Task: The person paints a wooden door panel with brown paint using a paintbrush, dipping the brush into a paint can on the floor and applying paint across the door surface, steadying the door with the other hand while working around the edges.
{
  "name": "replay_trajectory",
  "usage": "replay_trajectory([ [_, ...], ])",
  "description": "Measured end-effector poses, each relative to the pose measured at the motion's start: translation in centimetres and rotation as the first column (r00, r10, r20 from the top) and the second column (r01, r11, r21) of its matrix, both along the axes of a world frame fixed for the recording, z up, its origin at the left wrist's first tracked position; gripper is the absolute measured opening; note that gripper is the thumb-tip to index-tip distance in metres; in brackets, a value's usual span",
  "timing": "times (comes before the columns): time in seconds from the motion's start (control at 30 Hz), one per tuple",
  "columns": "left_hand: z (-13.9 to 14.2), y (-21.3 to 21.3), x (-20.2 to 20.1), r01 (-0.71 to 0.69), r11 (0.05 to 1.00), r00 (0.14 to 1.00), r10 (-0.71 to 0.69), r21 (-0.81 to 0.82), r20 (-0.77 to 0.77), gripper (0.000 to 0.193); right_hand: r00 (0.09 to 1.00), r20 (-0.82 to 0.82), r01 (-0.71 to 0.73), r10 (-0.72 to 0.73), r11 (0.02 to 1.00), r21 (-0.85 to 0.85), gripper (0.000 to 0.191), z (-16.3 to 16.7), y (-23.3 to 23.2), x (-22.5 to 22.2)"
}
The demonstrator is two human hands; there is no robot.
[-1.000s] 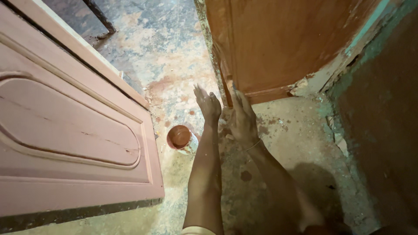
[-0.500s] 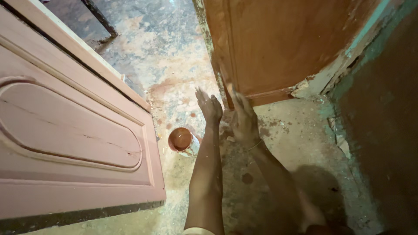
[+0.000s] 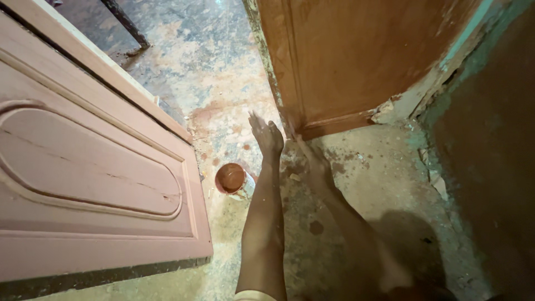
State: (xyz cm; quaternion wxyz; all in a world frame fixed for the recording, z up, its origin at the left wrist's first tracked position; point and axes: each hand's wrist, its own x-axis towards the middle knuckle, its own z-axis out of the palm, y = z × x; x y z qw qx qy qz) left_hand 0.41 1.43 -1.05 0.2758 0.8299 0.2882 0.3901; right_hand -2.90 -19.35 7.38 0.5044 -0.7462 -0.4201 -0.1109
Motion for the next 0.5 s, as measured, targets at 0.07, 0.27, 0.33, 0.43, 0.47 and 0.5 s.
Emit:
replay_trajectory([
  [0.07,-0.2,-0.2,0.2,-0.001,1.0,1.0,0.001,0.01,0.001,0.069,0.999,0.04,0.014,-0.02,0.987,0.162,0.078,-0.3,-0.3,0.1],
  [0.27,-0.3,-0.8,0.4,0.001,0.998,1.0,-0.002,0.06,0.019,0.069,0.967,-0.253,0.041,0.039,0.952,0.303,0.06,-1.1,-0.5,1.1],
  [0.33,-0.2,-0.7,0.4,0.004,0.999,1.0,-0.004,0.047,-0.013,0.069,0.949,-0.31,0.044,0.056,0.951,0.305,0.061,-1.4,-0.3,1.5],
  [0.43,0.2,-0.6,0.4,0.009,1.0,0.999,-0.009,0.008,-0.035,0.071,0.92,-0.376,-0.012,0.11,0.967,0.253,0.068,-2.1,0.0,1.6],
  [0.47,0.3,-0.6,0.3,0.017,1.0,0.999,-0.017,-0.007,-0.037,0.071,0.923,-0.333,-0.077,0.191,0.942,0.326,0.066,-2.3,0.1,1.6],
  [0.5,0.4,-0.6,0.4,0.026,0.999,0.999,-0.026,-0.021,-0.036,0.071,0.921,-0.281,-0.144,0.268,0.908,0.395,0.063,-2.6,0.2,1.5],
])
